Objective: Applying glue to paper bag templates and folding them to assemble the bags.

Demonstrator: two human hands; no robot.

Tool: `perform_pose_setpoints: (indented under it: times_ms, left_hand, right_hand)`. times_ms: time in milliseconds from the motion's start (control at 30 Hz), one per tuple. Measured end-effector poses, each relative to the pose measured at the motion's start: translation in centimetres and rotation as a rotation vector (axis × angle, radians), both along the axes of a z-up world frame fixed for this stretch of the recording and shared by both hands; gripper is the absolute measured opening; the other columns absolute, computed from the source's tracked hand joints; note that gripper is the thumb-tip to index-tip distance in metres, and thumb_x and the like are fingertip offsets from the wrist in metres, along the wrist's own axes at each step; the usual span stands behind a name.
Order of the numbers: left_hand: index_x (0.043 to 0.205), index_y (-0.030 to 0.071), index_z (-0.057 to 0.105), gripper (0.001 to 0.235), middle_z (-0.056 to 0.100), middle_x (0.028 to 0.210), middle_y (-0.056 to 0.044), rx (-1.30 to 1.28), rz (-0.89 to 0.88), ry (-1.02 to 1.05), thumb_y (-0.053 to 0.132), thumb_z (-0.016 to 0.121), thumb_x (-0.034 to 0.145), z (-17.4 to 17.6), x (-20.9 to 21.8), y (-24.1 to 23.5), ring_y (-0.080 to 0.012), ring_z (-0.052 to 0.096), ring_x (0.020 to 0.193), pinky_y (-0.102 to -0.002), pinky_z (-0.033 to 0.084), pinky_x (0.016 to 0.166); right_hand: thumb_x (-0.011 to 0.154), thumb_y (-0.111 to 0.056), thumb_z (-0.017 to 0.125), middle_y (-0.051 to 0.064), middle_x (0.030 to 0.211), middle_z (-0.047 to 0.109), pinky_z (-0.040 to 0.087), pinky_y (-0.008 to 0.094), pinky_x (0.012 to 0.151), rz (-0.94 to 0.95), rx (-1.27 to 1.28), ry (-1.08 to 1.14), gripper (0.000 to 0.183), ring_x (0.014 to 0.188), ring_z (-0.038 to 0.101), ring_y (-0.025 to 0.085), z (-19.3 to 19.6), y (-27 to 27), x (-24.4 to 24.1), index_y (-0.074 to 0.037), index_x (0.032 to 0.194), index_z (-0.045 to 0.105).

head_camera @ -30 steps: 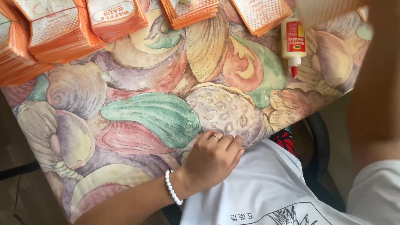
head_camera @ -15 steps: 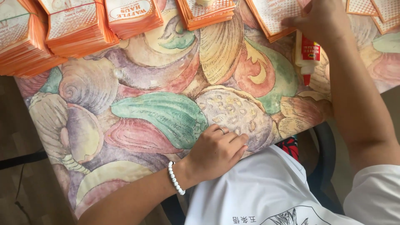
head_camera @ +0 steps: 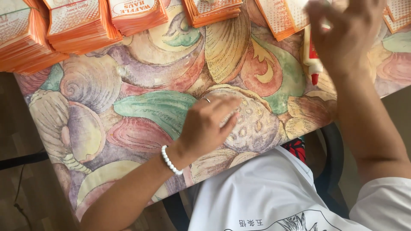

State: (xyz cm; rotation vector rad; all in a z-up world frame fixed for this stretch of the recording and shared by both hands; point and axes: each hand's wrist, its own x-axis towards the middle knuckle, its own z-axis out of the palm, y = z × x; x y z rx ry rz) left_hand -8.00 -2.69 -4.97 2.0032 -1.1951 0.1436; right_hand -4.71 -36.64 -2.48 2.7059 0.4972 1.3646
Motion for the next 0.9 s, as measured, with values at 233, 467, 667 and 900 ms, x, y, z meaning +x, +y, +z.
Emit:
perform_pose_setpoints:
  times_ms: [233,467,667,900]
  left_hand:
    - [0.158,0.014,0.039,0.046,0.034,0.167,-0.016,0.17,0.136,-0.222,0.013,0.049,0.113,0.9,2.9,1.4,-0.0366,0.032,0.159,-0.056,0.032,0.134]
    - [0.137,0.007,0.065,0.047,0.052,0.153,-0.019,0.349,0.106,-0.159,0.034,0.037,0.11,-1.1,3.0,1.8,-0.0397,0.046,0.143,-0.065,0.025,0.118]
    - [0.127,0.01,0.068,0.034,0.059,0.14,-0.021,0.268,0.042,-0.195,0.032,0.056,0.104,-2.3,3.2,1.7,-0.0432,0.054,0.135,-0.069,0.034,0.11]
    - [0.138,0.01,0.058,0.039,0.044,0.156,-0.021,0.367,0.036,-0.211,0.026,0.058,0.103,-2.2,2.8,1.7,-0.042,0.037,0.147,-0.061,0.024,0.123]
  right_hand:
    - [0.095,-0.014,0.087,0.027,0.129,0.071,0.049,0.055,0.111,0.34,-0.032,0.318,0.023,0.12,0.068,0.039,-1.2,11.6,-6.2,-0.007,0.114,0.077]
    - [0.101,-0.064,0.023,0.032,0.139,0.063,0.057,0.05,0.106,0.485,0.159,0.771,0.091,0.128,0.064,0.044,-1.5,9.9,-5.2,0.011,0.144,0.052]
    - [0.105,-0.04,0.057,0.03,0.111,0.075,0.06,0.058,0.082,0.261,0.229,0.779,0.06,0.102,0.072,0.049,-1.5,6.0,-6.5,0.006,0.142,0.063]
    - [0.11,-0.044,0.082,0.025,0.116,0.068,0.047,0.054,0.079,-0.538,0.565,0.751,0.077,0.103,0.061,0.041,-1.4,-1.2,-5.6,0.011,0.152,0.048]
